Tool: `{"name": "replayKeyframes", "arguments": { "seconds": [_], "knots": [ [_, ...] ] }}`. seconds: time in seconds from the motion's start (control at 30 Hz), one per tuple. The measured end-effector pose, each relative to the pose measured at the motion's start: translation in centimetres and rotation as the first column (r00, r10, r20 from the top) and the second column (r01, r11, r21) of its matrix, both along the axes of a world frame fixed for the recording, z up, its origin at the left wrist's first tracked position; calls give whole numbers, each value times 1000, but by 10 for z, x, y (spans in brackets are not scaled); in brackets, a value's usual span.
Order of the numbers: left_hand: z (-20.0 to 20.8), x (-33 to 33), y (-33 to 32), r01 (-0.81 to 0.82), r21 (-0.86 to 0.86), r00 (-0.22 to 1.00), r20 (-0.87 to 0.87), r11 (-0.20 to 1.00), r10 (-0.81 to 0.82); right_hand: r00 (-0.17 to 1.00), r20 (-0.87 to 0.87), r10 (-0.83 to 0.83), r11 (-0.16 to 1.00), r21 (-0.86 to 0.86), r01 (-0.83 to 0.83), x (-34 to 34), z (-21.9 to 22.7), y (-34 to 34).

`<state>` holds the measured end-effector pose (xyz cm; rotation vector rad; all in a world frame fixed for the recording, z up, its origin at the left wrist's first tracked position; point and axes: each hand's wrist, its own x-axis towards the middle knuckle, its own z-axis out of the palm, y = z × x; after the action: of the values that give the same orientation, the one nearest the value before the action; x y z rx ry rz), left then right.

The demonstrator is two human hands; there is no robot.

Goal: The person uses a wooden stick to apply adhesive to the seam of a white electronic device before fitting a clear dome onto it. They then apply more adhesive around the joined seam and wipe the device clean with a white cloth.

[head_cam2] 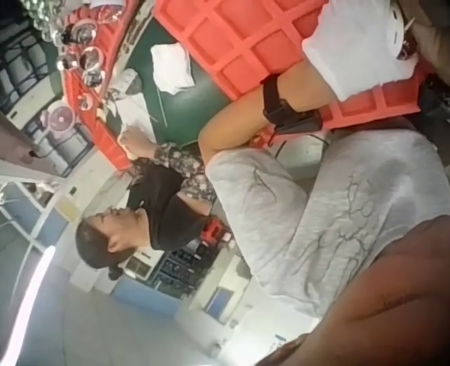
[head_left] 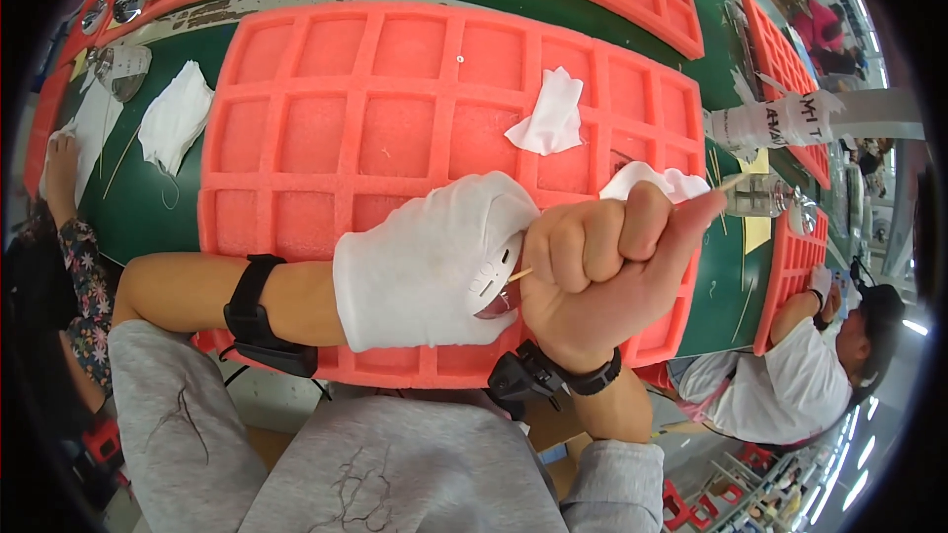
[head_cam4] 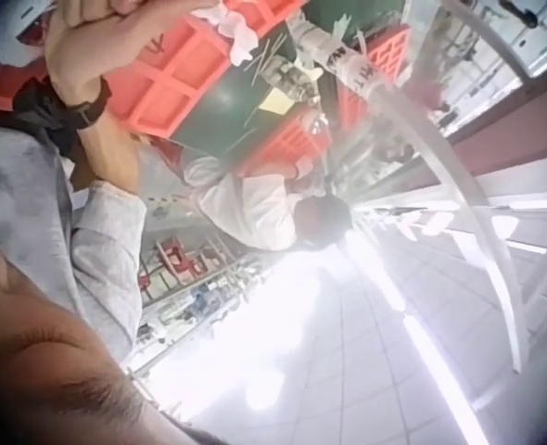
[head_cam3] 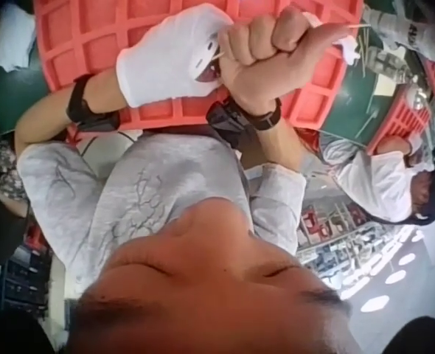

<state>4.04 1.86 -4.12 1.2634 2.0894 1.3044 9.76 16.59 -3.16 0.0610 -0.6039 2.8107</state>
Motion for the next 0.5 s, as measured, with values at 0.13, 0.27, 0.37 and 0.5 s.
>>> {"name": "replayKeyframes", "arguments": {
  "seconds": [0.13,0.27,0.37,0.5],
  "knots": [
    [-8,-2,0,3,46,1000,-6,999,-3,958,-253,136,963,260,-68,2,-9,-4],
    [-5,-12,8,92,-91,989,122,992,-81,976,-216,-40,867,477,141,4,4,-16],
    [-9,-7,5,93,-90,990,118,992,-82,971,-167,173,921,376,-100,2,5,-4],
    [-13,2,1,-20,61,1000,2,998,20,996,-72,-43,997,63,47,0,0,3]
  ]
}}
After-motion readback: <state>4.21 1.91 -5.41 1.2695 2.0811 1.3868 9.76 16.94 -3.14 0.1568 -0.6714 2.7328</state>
